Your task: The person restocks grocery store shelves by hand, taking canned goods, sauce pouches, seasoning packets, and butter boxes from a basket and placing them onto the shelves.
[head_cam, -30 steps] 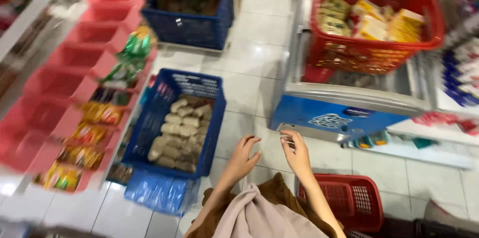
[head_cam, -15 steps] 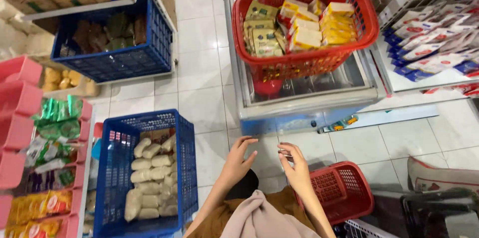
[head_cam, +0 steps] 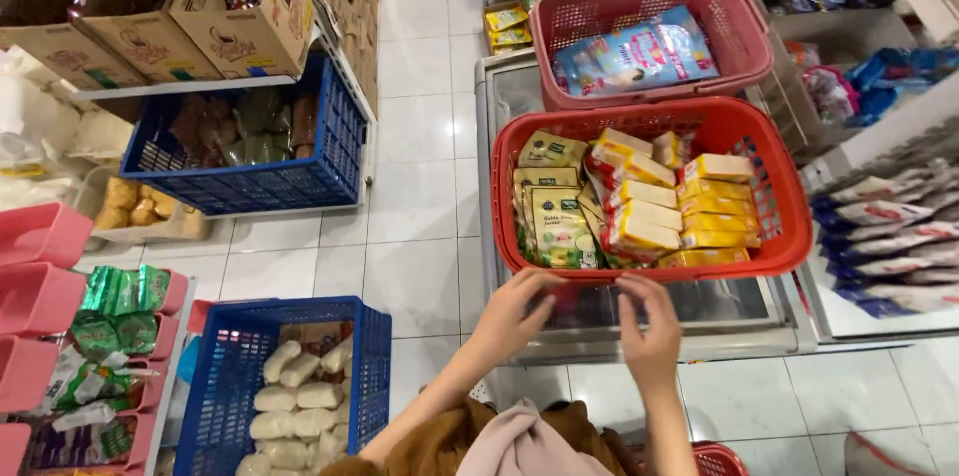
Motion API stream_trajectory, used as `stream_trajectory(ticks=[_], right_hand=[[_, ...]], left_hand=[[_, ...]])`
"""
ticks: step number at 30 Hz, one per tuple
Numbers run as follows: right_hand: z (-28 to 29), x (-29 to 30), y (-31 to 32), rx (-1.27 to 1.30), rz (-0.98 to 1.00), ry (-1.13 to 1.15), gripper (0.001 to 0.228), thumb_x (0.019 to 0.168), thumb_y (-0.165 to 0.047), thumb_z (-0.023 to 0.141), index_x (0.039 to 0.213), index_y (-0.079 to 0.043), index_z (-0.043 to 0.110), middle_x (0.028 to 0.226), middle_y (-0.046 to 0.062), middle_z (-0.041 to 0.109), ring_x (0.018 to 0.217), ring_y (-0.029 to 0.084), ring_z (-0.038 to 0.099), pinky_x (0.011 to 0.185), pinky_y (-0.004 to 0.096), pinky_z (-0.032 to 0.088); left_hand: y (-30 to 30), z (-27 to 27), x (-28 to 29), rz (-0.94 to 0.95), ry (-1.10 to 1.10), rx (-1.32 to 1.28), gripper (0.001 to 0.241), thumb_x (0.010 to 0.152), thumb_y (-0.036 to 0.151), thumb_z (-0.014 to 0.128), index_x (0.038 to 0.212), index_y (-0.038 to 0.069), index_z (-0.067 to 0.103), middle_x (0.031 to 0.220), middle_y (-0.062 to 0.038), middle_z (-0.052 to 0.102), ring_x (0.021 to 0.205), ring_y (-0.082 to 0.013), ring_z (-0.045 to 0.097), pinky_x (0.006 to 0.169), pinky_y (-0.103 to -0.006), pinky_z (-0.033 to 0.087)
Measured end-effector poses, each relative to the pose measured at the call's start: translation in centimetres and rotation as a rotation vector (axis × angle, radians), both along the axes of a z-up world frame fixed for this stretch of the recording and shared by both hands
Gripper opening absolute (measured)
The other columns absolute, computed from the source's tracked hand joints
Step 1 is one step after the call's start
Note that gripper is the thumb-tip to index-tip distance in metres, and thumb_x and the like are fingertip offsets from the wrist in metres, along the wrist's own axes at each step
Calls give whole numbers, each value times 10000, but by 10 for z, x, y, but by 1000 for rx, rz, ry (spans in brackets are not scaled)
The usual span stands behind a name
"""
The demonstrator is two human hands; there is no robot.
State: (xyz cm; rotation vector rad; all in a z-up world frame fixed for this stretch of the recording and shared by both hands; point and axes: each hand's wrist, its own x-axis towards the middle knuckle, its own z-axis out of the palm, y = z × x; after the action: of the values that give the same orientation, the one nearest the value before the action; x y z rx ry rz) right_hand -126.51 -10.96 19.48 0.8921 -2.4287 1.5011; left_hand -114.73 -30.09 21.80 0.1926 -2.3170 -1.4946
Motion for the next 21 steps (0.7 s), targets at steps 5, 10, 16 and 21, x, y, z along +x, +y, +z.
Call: stream_trajectory(ticks=[5, 10, 16, 21], right_hand=[[9, -73, -3, 155, 23, 80, 265, 934, -128, 671, 1186, -46, 677, 1223, 163, 661, 1111, 355, 649, 916, 400, 521], [-13, -150, -10, 558, 202, -4, 342, 949, -216, 699, 1263, -83, 674, 1232, 177, 661, 1102, 385, 640, 920, 471, 516], [-31, -176, -26, 713, 295, 230, 706, 694, -195, 842, 1331, -85, 558, 1241, 207, 565, 1093, 452, 554, 939, 519, 472], [-28, -181, -17, 801, 436, 241, 722, 689, -119, 827, 1355, -107, 549, 1233, 194, 548, 1138, 419, 553, 932, 503, 488]], left_hand=[[13, -9, -62, -71, -20, 12, 273, 956, 110, 637, 1226, 79, 657, 1165, -124, 649, 1041, -312, 675, 887, -393, 562], [29, -45, -120, -17, 56, -90, 289, 932, 128, 668, 1211, 58, 644, 1173, -154, 637, 1058, -364, 642, 900, -429, 537], [49, -72, -163, 173, -127, -131, 393, 897, 179, 681, 1266, 61, 617, 1195, -174, 642, 1106, -375, 636, 915, -458, 528], [49, -85, -169, 173, -399, -144, 506, 877, 226, 662, 1360, 100, 577, 1216, -132, 684, 1127, -334, 649, 905, -457, 524]])
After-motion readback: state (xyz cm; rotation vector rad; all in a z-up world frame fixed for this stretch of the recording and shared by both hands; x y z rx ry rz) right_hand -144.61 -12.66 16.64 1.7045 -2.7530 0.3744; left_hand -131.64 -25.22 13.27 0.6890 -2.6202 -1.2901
